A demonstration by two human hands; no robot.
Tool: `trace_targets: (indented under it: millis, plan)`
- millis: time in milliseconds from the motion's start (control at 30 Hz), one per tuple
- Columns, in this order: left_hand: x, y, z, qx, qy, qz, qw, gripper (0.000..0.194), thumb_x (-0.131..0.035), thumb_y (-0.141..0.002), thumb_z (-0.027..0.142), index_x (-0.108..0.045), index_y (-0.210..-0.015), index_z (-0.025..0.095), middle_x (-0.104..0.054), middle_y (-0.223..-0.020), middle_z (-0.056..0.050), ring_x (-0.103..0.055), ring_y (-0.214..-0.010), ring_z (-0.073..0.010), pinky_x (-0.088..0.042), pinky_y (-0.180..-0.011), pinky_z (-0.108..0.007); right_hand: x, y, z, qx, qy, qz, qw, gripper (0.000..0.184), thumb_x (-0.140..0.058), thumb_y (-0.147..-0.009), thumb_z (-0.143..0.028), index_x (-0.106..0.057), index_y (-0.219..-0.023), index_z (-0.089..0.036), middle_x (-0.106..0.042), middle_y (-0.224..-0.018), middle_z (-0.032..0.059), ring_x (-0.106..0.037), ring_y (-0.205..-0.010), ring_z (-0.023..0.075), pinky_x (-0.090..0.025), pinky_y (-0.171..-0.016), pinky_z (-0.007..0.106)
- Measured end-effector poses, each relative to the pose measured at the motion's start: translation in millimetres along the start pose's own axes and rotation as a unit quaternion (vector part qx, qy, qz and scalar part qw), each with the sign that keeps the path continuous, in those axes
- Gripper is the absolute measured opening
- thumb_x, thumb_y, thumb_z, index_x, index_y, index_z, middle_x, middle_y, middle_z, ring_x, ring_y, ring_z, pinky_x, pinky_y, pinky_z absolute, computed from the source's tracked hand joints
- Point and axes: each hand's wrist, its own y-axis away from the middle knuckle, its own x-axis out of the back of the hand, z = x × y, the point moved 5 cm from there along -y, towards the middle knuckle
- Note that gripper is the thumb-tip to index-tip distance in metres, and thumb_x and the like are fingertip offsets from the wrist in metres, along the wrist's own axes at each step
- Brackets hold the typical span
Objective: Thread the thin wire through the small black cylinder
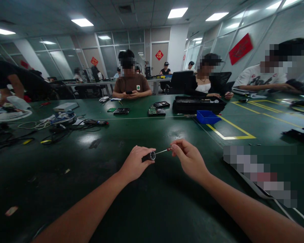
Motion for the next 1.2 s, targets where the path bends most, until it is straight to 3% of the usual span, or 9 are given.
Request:
trace_targets:
  millis: [100, 200, 267, 367, 467, 600, 667, 867, 1200]
  plan:
    - [0.9, -1, 1, 0.008, 0.0, 0.0, 1.0, 0.04, -0.069, -0.088, 0.022, -0.063, -0.128, 0.029, -0.068, -0.119, -0.002, -0.057, -0.109, -0.0237, -0.043, -0.098, -0.042, -4, 2, 0, 0.012, -0.009, -0.01, 1.0, 0.017, -0.05, -0.097, -0.032, -0.065, -0.095, -0.025, -0.067, -0.079, 0.0012, -0.062, -0.074, 0.0199, -0.045, -0.066, 0.033]
    - [0.3, -2, 2, 0.009, 0.004, 0.003, 1.0, 0.04, -0.071, -0.087, 0.021, -0.064, -0.126, 0.028, -0.069, -0.118, -0.002, -0.057, -0.109, -0.0233, -0.043, -0.097, -0.041, -5, 4, 0, 0.018, 0.03, 0.002, 0.999, 0.025, -0.046, -0.099, -0.038, -0.066, -0.088, -0.025, -0.062, -0.07, 0.0, -0.058, -0.065, 0.019, -0.042, -0.063, 0.033]
    - [-1.1, -2, 3, 0.004, 0.007, 0.003, 1.0, 0.04, -0.072, -0.086, 0.02, -0.065, -0.125, 0.028, -0.069, -0.117, -0.002, -0.057, -0.109, -0.0232, -0.043, -0.099, -0.042, -5, 5, 0, 0.02, 0.025, 0.027, 0.999, 0.024, -0.047, -0.099, -0.04, -0.065, -0.092, -0.025, -0.064, -0.074, 0.001, -0.058, -0.067, 0.0195, -0.042, -0.064, 0.033]
    - [-2.0, -2, 3, 0.008, 0.014, 0.012, 1.0, 0.041, -0.072, -0.086, 0.021, -0.065, -0.125, 0.027, -0.069, -0.118, -0.003, -0.057, -0.11, -0.0239, -0.042, -0.101, -0.043, -5, 3, 4, 0.001, -0.063, 0.05, 0.997, 0.018, -0.056, -0.094, -0.039, -0.06, -0.103, -0.024, -0.068, -0.088, 0.0033, -0.063, -0.079, 0.021, -0.047, -0.071, 0.034]
    - [-0.2, -1, 2, 0.022, 0.032, 0.026, 0.999, 0.042, -0.07, -0.088, 0.022, -0.062, -0.128, 0.028, -0.067, -0.119, -0.004, -0.057, -0.112, -0.0239, -0.044, -0.101, -0.043, -6, -3, 12, -0.034, -0.164, 0.05, 0.985, 0.023, -0.063, -0.09, -0.043, -0.062, -0.1, -0.022, -0.068, -0.089, 0.0043, -0.064, -0.083, 0.0209, -0.05, -0.078, 0.036]
    - [1.1, -2, 5, -0.03, 0.002, 0.01, 1.0, 0.043, -0.066, -0.091, 0.023, -0.059, -0.132, 0.031, -0.065, -0.126, -0.003, -0.055, -0.119, -0.0233, -0.033, -0.114, -0.051, -12, -11, 27, -0.147, -0.319, 0.019, 0.936, 0.029, -0.064, -0.086, -0.05, -0.063, -0.085, -0.021, -0.059, -0.068, -0.0002, -0.057, -0.063, 0.0174, -0.053, -0.073, 0.038]
    - [1.2, -4, 3, -0.034, -0.023, 0.003, 0.999, 0.043, -0.066, -0.091, 0.022, -0.058, -0.132, 0.032, -0.065, -0.126, -0.003, -0.055, -0.119, -0.0237, -0.029, -0.115, -0.054, -12, -12, 32, -0.17, -0.338, 0.024, 0.925, 0.03, -0.067, -0.083, -0.05, -0.062, -0.079, -0.021, -0.056, -0.064, -0.0013, -0.054, -0.059, 0.016, -0.053, -0.07, 0.037]
    - [1.4, -5, -5, -0.014, -0.028, 0.002, 1.0, 0.044, -0.066, -0.091, 0.021, -0.058, -0.133, 0.032, -0.065, -0.126, -0.003, -0.055, -0.118, -0.0236, -0.033, -0.112, -0.052, -7, -11, 30, -0.109, -0.22, 0.06, 0.968, 0.03, -0.059, -0.09, -0.052, -0.062, -0.088, -0.022, -0.064, -0.078, 0.002, -0.06, -0.07, 0.0188, -0.051, -0.071, 0.036]
    - [-0.6, -5, -2, -0.003, -0.031, -0.009, 0.999, 0.043, -0.067, -0.09, 0.023, -0.06, -0.131, 0.03, -0.066, -0.123, -0.004, -0.056, -0.114, -0.0247, -0.036, -0.109, -0.051, -6, -2, 9, -0.003, -0.045, 0.05, 0.998, 0.023, -0.045, -0.1, -0.042, -0.058, -0.098, -0.023, -0.066, -0.081, 0.0025, -0.063, -0.076, 0.0202, -0.049, -0.075, 0.036]
